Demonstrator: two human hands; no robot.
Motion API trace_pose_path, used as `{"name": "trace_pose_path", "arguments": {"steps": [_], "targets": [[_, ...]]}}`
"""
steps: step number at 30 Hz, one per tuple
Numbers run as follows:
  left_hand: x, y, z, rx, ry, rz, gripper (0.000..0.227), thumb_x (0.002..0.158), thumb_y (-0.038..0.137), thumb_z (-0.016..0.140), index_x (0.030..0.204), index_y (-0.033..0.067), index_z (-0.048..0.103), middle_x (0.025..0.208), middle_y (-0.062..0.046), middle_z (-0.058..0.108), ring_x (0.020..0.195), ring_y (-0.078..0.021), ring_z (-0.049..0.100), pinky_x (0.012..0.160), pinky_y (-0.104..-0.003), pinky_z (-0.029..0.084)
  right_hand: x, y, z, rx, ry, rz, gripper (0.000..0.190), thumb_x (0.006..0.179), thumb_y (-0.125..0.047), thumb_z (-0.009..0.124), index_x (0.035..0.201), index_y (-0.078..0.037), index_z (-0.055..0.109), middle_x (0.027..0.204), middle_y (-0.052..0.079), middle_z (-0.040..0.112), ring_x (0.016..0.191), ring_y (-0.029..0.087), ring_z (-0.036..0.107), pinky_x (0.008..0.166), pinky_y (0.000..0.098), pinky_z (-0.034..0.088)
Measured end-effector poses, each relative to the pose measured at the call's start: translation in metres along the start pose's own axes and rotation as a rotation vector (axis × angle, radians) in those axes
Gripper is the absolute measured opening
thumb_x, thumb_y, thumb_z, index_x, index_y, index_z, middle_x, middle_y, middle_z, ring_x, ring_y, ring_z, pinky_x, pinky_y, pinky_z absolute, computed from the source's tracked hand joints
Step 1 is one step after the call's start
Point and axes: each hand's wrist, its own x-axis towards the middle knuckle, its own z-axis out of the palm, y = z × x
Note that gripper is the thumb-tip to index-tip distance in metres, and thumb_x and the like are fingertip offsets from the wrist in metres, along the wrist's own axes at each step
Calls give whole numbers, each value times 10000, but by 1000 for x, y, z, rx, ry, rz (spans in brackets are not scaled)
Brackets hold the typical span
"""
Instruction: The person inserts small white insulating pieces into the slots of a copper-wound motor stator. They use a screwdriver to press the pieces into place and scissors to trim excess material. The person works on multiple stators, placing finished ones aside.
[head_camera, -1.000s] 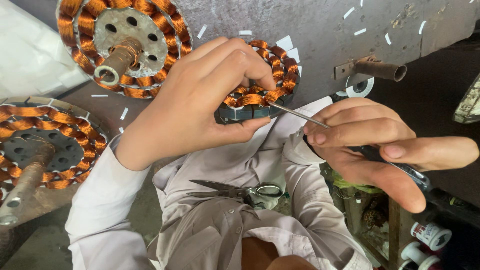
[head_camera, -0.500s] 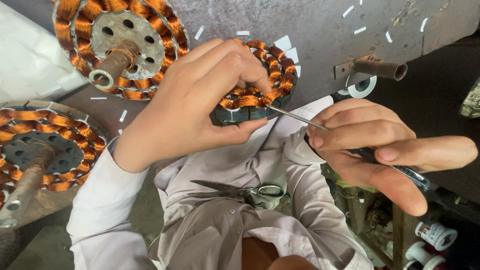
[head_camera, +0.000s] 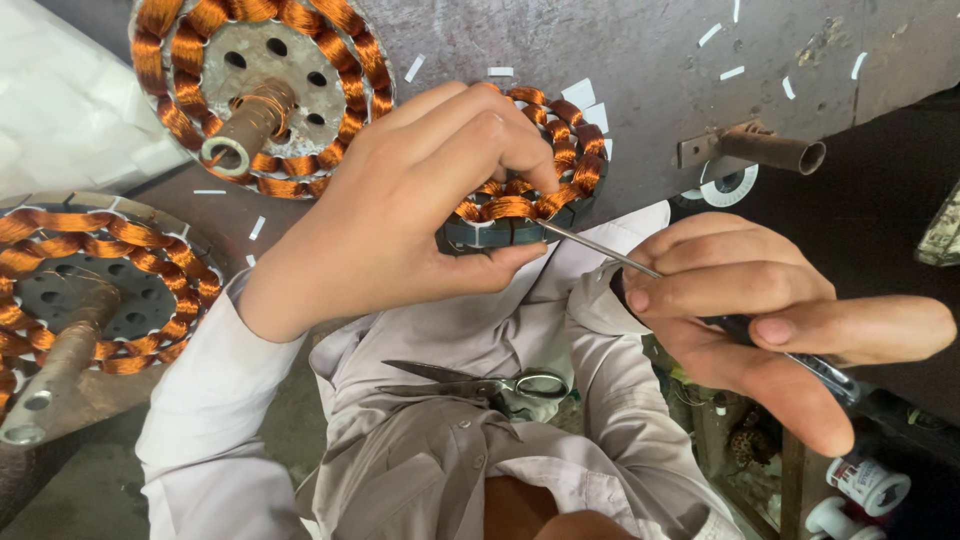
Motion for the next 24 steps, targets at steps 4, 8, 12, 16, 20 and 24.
{"name": "trace_pose_path", "arguments": {"steps": [4, 8, 12, 16, 20, 24], "targets": [[-1, -1, 0, 2, -1, 0, 393, 862, 113, 864, 1121, 43, 577, 1134, -71, 609, 1097, -282, 605, 939, -383, 498, -5, 3, 3, 22, 90, -29, 830, 951, -736, 117, 1166, -1, 435, 605, 146, 616, 398, 248, 575, 440, 364, 530], [-1, -2, 0, -6, 1, 10, 383, 865, 107, 868, 1095, 37, 569, 1148, -69, 607, 1112, -284, 603, 956, -386, 498, -10, 7, -2, 74, 103, 20, 949, 941, -778, 78, 1226, 37, 473, 609, 146, 602, 345, 206, 511, 385, 335, 486], [-1, -1, 0, -14, 3, 13, 396, 860, 99, 878, 1097, 39, 566, 1115, -68, 606, 1080, -274, 603, 925, -369, 499, -18, 11, -7, 146, 120, 48, 973, 938, -778, 66, 1256, 34, 499, 610, 145, 598, 313, 196, 473, 362, 336, 429], [-1, -2, 0, -19, 2, 17, 407, 854, 96, 882, 1099, 34, 562, 1133, -72, 605, 1094, -280, 602, 932, -377, 503, -30, 9, -11, 150, 187, 183, 920, 979, -745, 80, 1369, -14, 480, 591, 143, 566, 280, 161, 445, 336, 291, 401], [-2, -3, 0, -22, 6, 27, 406, 859, 90, 878, 1104, 37, 559, 1105, -71, 605, 1069, -272, 601, 934, -379, 503, -40, 10, -12, 141, 225, 118, 712, 983, -588, 3, 1464, -202, 359, 617, 195, 574, 290, 187, 435, 322, 297, 400], [-2, -3, -1, -11, 9, 31, 410, 874, 97, 878, 1115, 42, 551, 1118, -72, 603, 1077, -273, 599, 915, -367, 502, -39, 11, -4, 68, 311, 137, 706, 1017, -625, 51, 1495, -181, 323, 620, 165, 604, 299, 175, 428, 323, 290, 395]]}}
